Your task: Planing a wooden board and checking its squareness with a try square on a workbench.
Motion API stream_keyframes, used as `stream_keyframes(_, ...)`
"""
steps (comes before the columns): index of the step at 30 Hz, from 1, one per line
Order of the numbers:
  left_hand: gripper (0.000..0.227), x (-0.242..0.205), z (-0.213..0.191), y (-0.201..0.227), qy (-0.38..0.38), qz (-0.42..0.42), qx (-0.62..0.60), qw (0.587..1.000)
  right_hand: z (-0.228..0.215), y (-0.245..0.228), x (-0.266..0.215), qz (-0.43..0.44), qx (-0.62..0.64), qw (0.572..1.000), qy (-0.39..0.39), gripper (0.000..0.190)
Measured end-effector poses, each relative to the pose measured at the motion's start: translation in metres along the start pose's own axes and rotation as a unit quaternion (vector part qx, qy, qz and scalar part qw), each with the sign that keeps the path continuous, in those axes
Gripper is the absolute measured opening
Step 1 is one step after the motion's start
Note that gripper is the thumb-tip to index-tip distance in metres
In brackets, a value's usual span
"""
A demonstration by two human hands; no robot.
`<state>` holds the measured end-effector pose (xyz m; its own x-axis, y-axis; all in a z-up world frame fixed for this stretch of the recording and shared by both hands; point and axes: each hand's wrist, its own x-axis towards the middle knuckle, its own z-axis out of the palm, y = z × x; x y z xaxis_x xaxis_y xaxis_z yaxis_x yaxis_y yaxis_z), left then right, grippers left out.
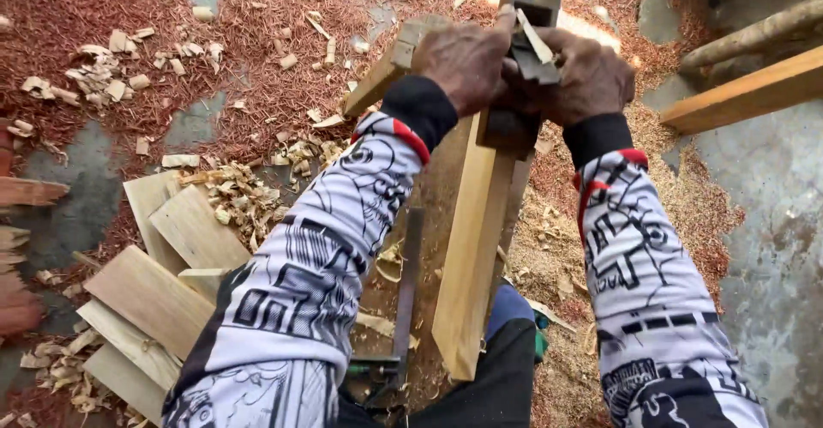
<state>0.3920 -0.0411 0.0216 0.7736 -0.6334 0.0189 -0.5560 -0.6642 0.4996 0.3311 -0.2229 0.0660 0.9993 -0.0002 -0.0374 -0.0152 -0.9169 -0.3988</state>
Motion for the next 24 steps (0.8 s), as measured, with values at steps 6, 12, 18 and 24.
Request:
stream_keyframes(6, 0.071, -0.01, -0.01, 0.011, 0.032, -0.01, 0.043, 0.999, 0.005, -0.003, -0.003, 0.004, -0.071, 0.997, 0.01, 0.057)
stream_keyframes(12, 0.076, -0.162, 0.016, 0.063, 0.1, 0.0, 0.002, 0.995, 0.011, -0.059, -0.156, 0.013, -0.052, 0.998, 0.012, 0.061)
stream_keyframes(18, 0.083, -0.362, -0.011, 0.155, -0.026, -0.021, -0.075, 0.997, 0.013, -0.14, -0.352, 0.095, -0.065, 0.99, -0.077, 0.074)
stream_keyframes(24, 0.085, -0.46, 0.006, 0.196, -0.065, -0.031, -0.07, 0.995, 0.01, -0.182, -0.438, 0.102, -0.101, 0.987, -0.077, 0.083)
